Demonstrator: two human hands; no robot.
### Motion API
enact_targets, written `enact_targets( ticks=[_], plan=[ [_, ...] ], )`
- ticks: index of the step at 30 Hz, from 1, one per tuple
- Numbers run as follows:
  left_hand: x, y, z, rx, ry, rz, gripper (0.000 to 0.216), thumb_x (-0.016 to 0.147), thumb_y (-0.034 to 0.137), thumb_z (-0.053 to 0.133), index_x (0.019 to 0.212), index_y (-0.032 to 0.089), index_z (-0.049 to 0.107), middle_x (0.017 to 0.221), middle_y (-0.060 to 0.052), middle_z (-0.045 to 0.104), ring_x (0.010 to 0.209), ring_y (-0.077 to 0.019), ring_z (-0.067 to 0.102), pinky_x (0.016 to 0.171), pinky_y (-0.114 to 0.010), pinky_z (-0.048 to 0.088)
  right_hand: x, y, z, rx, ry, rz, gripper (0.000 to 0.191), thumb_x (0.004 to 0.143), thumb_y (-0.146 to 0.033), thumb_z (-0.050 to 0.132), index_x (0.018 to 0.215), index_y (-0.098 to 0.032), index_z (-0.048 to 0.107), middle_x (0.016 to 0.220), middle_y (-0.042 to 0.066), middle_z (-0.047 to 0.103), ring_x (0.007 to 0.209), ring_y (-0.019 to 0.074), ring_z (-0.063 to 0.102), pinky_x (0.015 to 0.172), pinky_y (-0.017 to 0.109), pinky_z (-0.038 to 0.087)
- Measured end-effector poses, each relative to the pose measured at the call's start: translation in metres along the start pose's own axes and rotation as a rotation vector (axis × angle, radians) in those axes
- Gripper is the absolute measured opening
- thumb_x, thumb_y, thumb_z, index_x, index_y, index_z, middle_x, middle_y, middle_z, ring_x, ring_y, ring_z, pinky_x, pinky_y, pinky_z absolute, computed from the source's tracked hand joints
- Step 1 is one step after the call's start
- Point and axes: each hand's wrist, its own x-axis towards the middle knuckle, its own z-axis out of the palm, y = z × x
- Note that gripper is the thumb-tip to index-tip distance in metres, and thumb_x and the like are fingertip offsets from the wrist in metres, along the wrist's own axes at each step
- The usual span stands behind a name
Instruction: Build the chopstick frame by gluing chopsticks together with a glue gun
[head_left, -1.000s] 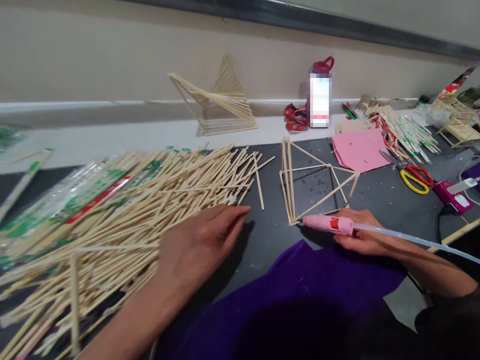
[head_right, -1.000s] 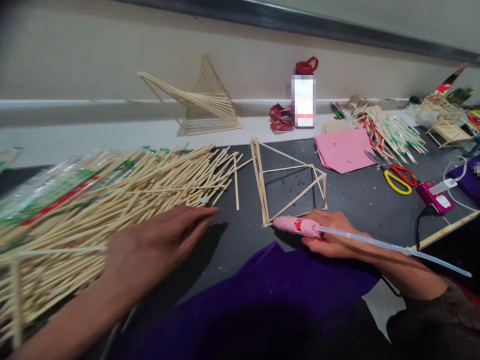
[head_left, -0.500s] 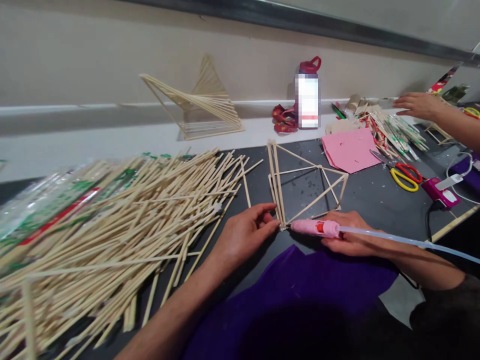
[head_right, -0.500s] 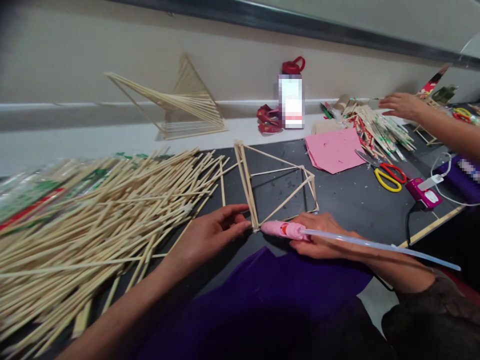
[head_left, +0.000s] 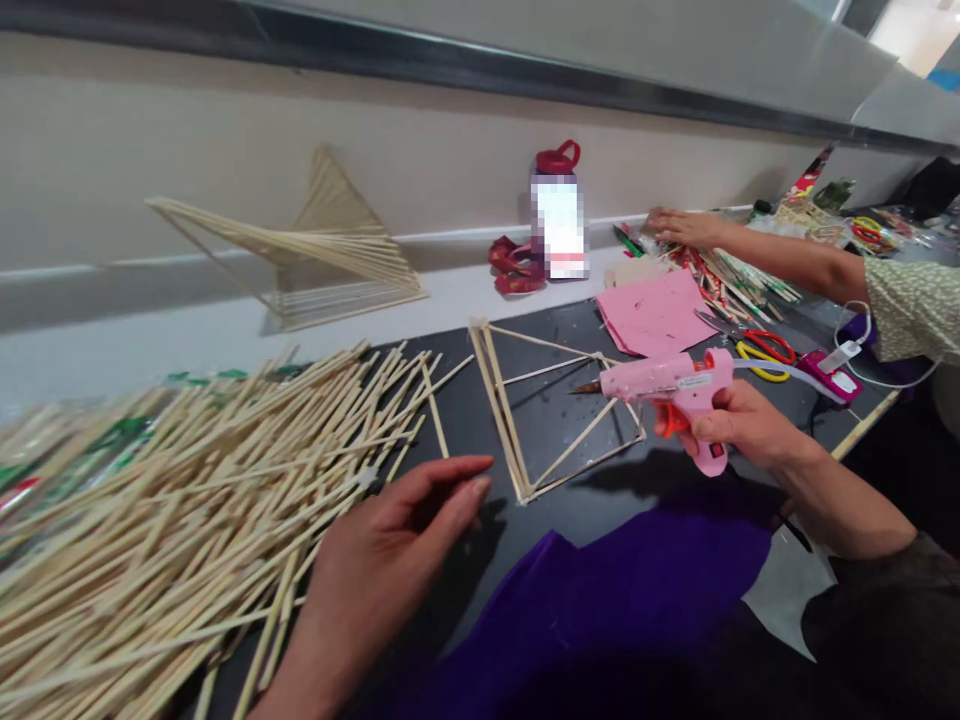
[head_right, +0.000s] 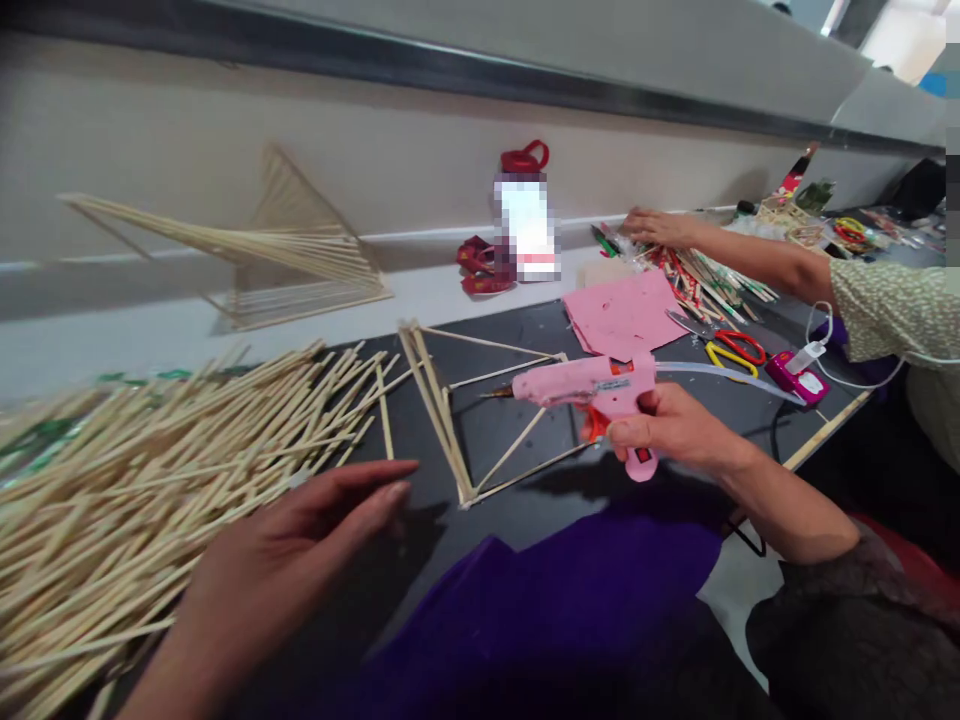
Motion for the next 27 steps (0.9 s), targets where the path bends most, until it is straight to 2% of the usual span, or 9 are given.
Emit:
enact_targets(
  ticks=[5, 7, 11, 13, 16, 21, 24, 27],
  plan=[
    [-0.016, 0.01, 0.014, -0.009, -0.105, 0.205, 0.027, 0.074, 0.051, 0.065, 0.082, 0.027, 0.074, 0.072, -0.001, 0.072, 0.061, -0.0189, 0.062, 0.062, -0.029, 0.049, 0.009, -0.003, -0.001, 0.199, -0.11, 0.068, 0.043, 0.069, -0.04, 0.081, 0.101, -0.013, 0.07, 0.092, 0.006, 0.067, 0.068, 0.0092, 0.059, 0.058, 0.019, 0.048],
    [-0.018, 0.014, 0.023, -0.041, -0.187, 0.221, 0.027, 0.075, 0.05, 0.065, 0.081, 0.027, 0.075, 0.071, -0.001, 0.071, 0.061, -0.0187, 0.061, 0.062, -0.029, 0.049, 0.01, -0.004, 0.0, 0.245, -0.126, 0.056, 0.042, 0.071, -0.04, 0.079, 0.101, -0.013, 0.069, 0.094, 0.007, 0.068, 0.067, 0.0091, 0.06, 0.059, 0.019, 0.049],
    [-0.024, 0.04, 0.041, -0.215, -0.469, 0.071, 0.032, 0.075, 0.048, 0.065, 0.093, 0.023, 0.072, 0.071, -0.002, 0.069, 0.06, -0.0164, 0.061, 0.059, -0.028, 0.049, 0.01, -0.001, 0.008, 0.251, -0.075, 0.058, 0.043, 0.074, -0.047, 0.077, 0.097, -0.011, 0.068, 0.078, 0.004, 0.067, 0.063, 0.0096, 0.06, 0.056, 0.019, 0.047],
    [-0.027, 0.055, 0.052, -0.378, -0.607, -0.037, 0.047, 0.07, 0.048, 0.069, 0.108, 0.021, 0.065, 0.089, -0.005, 0.07, 0.057, -0.0137, 0.06, 0.052, -0.026, 0.047, 0.01, 0.001, 0.016, 0.241, -0.067, 0.09, 0.048, 0.073, -0.052, 0.078, 0.094, -0.011, 0.067, 0.073, 0.003, 0.066, 0.062, 0.0097, 0.06, 0.056, 0.019, 0.046],
    [-0.028, 0.069, 0.069, -0.517, -0.74, -0.093, 0.053, 0.068, 0.056, 0.069, 0.103, 0.017, 0.061, 0.092, -0.007, 0.067, 0.055, -0.0124, 0.061, 0.044, -0.022, 0.042, 0.006, 0.004, 0.029, 0.244, -0.083, 0.118, 0.054, 0.07, -0.057, 0.079, 0.092, -0.01, 0.065, 0.075, 0.002, 0.065, 0.065, 0.0093, 0.059, 0.061, 0.02, 0.047],
    [-0.028, 0.063, 0.086, -0.549, -0.736, -0.069, 0.047, 0.074, 0.063, 0.06, 0.081, 0.017, 0.059, 0.067, -0.002, 0.061, 0.045, -0.0093, 0.053, 0.041, -0.021, 0.037, -0.003, 0.014, 0.041, 0.218, -0.121, 0.13, 0.057, 0.071, -0.059, 0.077, 0.097, -0.011, 0.06, 0.082, 0.002, 0.061, 0.065, 0.0081, 0.056, 0.06, 0.021, 0.048],
    [-0.029, 0.057, 0.09, -0.526, -0.737, -0.075, 0.045, 0.073, 0.062, 0.06, 0.077, 0.017, 0.057, 0.068, -0.002, 0.063, 0.045, -0.0092, 0.053, 0.041, -0.022, 0.037, -0.007, 0.019, 0.042, 0.196, -0.132, 0.135, 0.055, 0.075, -0.06, 0.074, 0.095, -0.012, 0.058, 0.08, 0.002, 0.059, 0.062, 0.0081, 0.056, 0.058, 0.022, 0.049],
    [-0.03, 0.055, 0.091, -0.447, -0.737, -0.057, 0.042, 0.076, 0.059, 0.055, 0.076, 0.017, 0.058, 0.054, 0.0, 0.059, 0.042, -0.009, 0.048, 0.044, -0.022, 0.037, -0.011, 0.021, 0.042, 0.185, -0.144, 0.135, 0.051, 0.078, -0.057, 0.071, 0.096, -0.012, 0.058, 0.079, 0.001, 0.059, 0.063, 0.0081, 0.055, 0.059, 0.022, 0.048]
  ],
)
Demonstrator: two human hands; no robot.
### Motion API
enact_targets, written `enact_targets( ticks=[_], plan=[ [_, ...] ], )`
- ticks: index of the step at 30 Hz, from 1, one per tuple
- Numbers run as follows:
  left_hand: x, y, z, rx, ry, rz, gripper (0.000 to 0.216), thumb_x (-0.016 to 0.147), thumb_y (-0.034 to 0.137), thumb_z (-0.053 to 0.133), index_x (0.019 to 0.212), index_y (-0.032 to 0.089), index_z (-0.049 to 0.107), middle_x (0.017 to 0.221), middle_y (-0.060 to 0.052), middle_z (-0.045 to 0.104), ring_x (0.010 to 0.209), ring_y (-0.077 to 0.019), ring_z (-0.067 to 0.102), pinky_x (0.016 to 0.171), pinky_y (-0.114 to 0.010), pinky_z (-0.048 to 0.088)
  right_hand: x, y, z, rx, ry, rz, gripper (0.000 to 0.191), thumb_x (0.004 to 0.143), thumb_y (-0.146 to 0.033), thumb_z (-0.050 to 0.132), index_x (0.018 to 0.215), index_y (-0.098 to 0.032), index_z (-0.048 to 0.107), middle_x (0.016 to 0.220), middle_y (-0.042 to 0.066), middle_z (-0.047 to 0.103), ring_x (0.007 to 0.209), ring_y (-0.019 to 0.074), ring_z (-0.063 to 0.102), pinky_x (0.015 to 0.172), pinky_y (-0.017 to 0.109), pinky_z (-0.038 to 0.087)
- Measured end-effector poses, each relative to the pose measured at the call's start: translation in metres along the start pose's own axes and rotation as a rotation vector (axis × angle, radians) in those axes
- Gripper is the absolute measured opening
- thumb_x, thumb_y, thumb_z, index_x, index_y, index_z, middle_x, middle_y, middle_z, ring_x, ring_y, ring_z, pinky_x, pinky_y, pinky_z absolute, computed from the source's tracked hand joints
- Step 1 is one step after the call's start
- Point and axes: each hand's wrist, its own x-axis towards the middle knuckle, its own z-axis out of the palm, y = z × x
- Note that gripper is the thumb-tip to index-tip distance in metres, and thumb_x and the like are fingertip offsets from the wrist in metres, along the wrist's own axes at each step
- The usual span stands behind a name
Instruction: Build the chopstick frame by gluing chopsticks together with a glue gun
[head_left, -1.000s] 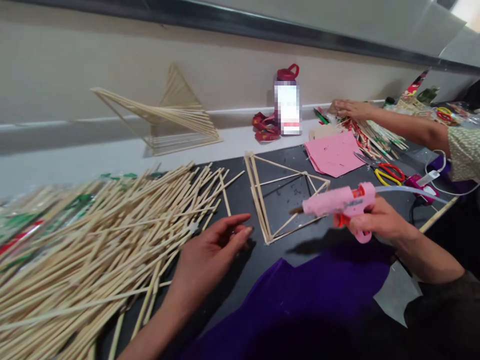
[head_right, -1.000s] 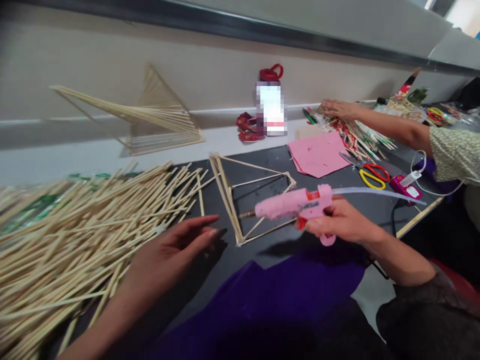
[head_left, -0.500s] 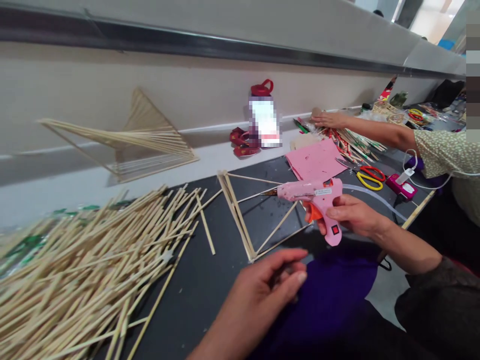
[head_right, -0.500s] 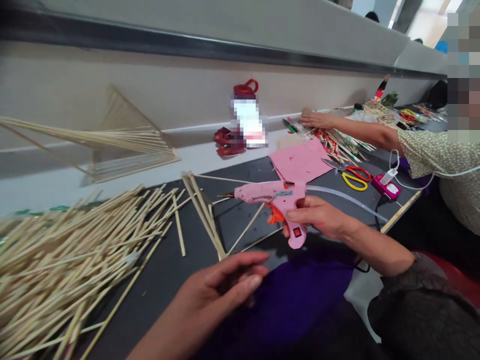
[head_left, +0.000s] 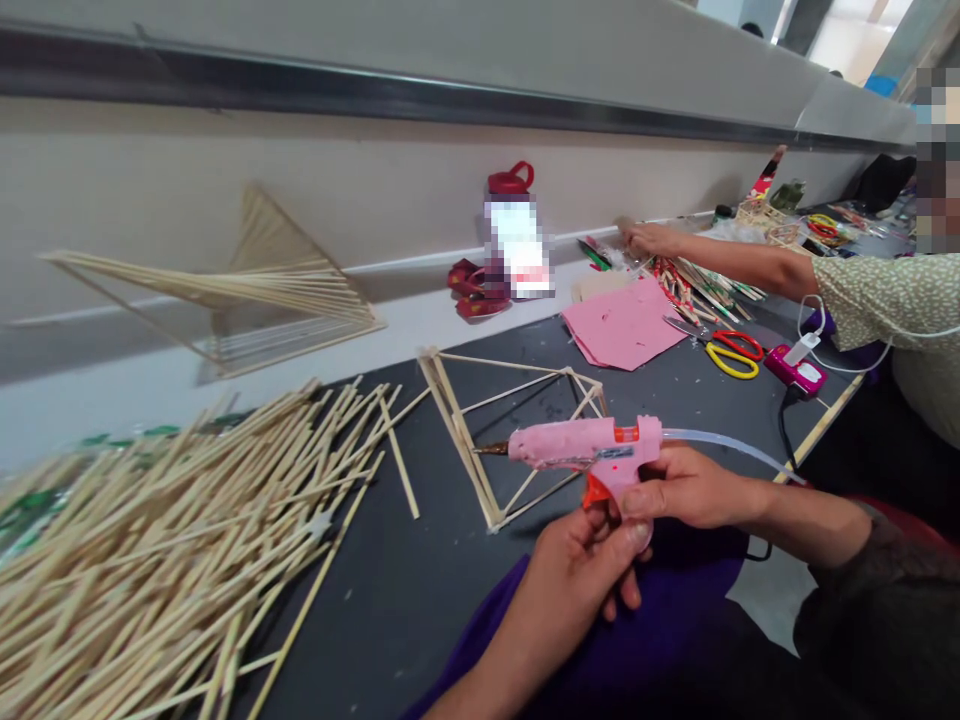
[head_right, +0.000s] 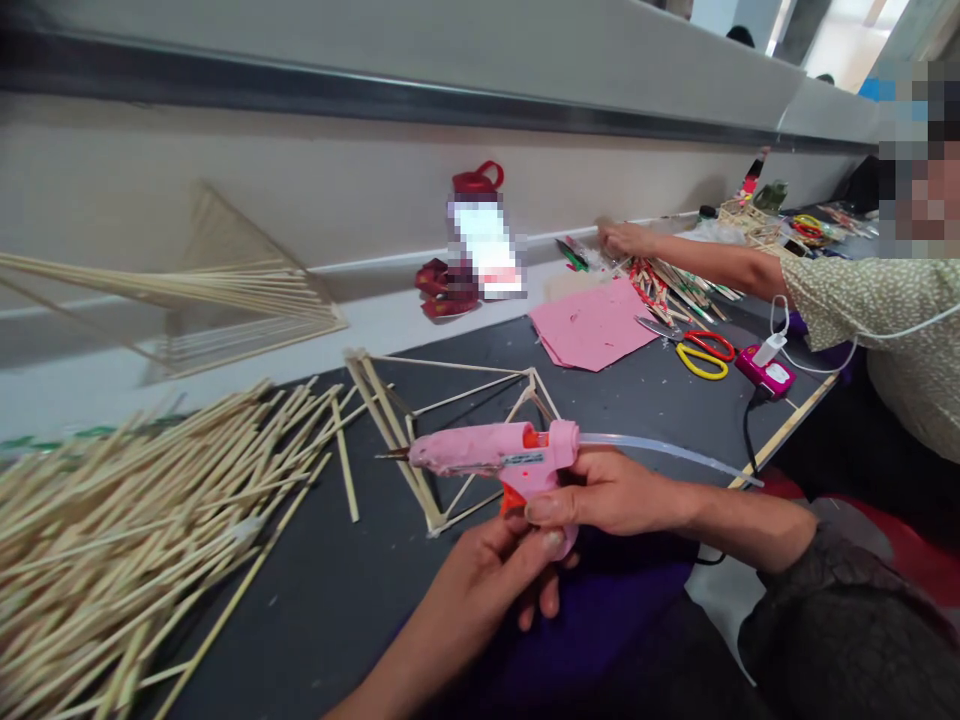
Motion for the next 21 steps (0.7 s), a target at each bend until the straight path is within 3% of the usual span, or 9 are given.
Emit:
enact_targets(
  ticks=[8, 11, 13, 15, 17, 19, 21],
  plan=[
    [-0.002, 0.002, 0.007, 0.127, 0.083, 0.048, 0.026, 0.074, 0.046, 0.057, 0.071, 0.02, 0.055, 0.052, 0.001, 0.056, 0.047, -0.0131, 0.054, 0.054, -0.027, 0.044, -0.009, 0.001, 0.003, -0.023, 0.016, -0.049, 0.043, 0.081, -0.05, 0.071, 0.095, -0.011, 0.062, 0.085, 0.004, 0.062, 0.075, 0.0101, 0.058, 0.07, 0.023, 0.049],
    [-0.003, 0.0, 0.007, 0.056, 0.057, 0.053, 0.03, 0.074, 0.044, 0.06, 0.088, 0.018, 0.059, 0.064, 0.002, 0.059, 0.051, -0.0127, 0.055, 0.055, -0.027, 0.046, -0.009, -0.002, -0.004, 0.014, 0.076, -0.051, 0.038, 0.078, -0.045, 0.076, 0.094, -0.012, 0.065, 0.082, 0.002, 0.064, 0.071, 0.0098, 0.059, 0.068, 0.023, 0.05],
    [-0.004, -0.001, 0.006, 0.003, 0.022, 0.062, 0.05, 0.075, 0.046, 0.062, 0.115, 0.018, 0.055, 0.074, 0.001, 0.062, 0.054, -0.0124, 0.055, 0.055, -0.027, 0.045, -0.005, -0.008, -0.017, 0.05, 0.221, -0.088, 0.038, 0.072, -0.041, 0.081, 0.093, -0.013, 0.066, 0.081, 0.002, 0.066, 0.07, 0.0103, 0.061, 0.067, 0.023, 0.051],
    [-0.006, -0.002, 0.003, 0.001, 0.003, 0.084, 0.063, 0.075, 0.047, 0.063, 0.128, 0.017, 0.048, 0.078, 0.0, 0.064, 0.059, -0.0127, 0.055, 0.058, -0.027, 0.044, 0.006, -0.016, -0.038, 0.116, 0.423, -0.165, 0.041, 0.066, -0.038, 0.085, 0.094, -0.015, 0.066, 0.083, 0.002, 0.069, 0.071, 0.0118, 0.064, 0.066, 0.023, 0.051],
    [-0.006, -0.002, 0.001, 0.052, -0.005, 0.091, 0.055, 0.075, 0.045, 0.062, 0.122, 0.016, 0.054, 0.077, -0.001, 0.064, 0.061, -0.0125, 0.054, 0.06, -0.027, 0.043, 0.023, -0.024, -0.063, 0.158, 0.58, -0.172, 0.03, 0.071, -0.035, 0.08, 0.088, -0.016, 0.065, 0.075, 0.001, 0.068, 0.065, 0.0116, 0.063, 0.062, 0.022, 0.05],
    [-0.006, -0.002, -0.001, 0.113, -0.011, 0.082, 0.044, 0.077, 0.043, 0.059, 0.111, 0.016, 0.06, 0.074, -0.001, 0.063, 0.062, -0.0122, 0.053, 0.06, -0.026, 0.042, 0.044, -0.029, -0.088, 0.19, 0.726, -0.074, 0.014, 0.08, -0.027, 0.071, 0.083, -0.016, 0.063, 0.067, -0.001, 0.065, 0.057, 0.0092, 0.058, 0.053, 0.019, 0.045],
    [-0.007, -0.002, -0.001, 0.154, -0.011, 0.073, 0.039, 0.078, 0.042, 0.055, 0.105, 0.015, 0.063, 0.073, 0.0, 0.062, 0.061, -0.0122, 0.053, 0.061, -0.027, 0.042, 0.064, -0.03, -0.111, 0.187, 0.771, -0.03, 0.008, 0.088, -0.022, 0.061, 0.083, -0.015, 0.061, 0.065, -0.002, 0.064, 0.051, 0.0076, 0.054, 0.047, 0.018, 0.04]
  ],
)
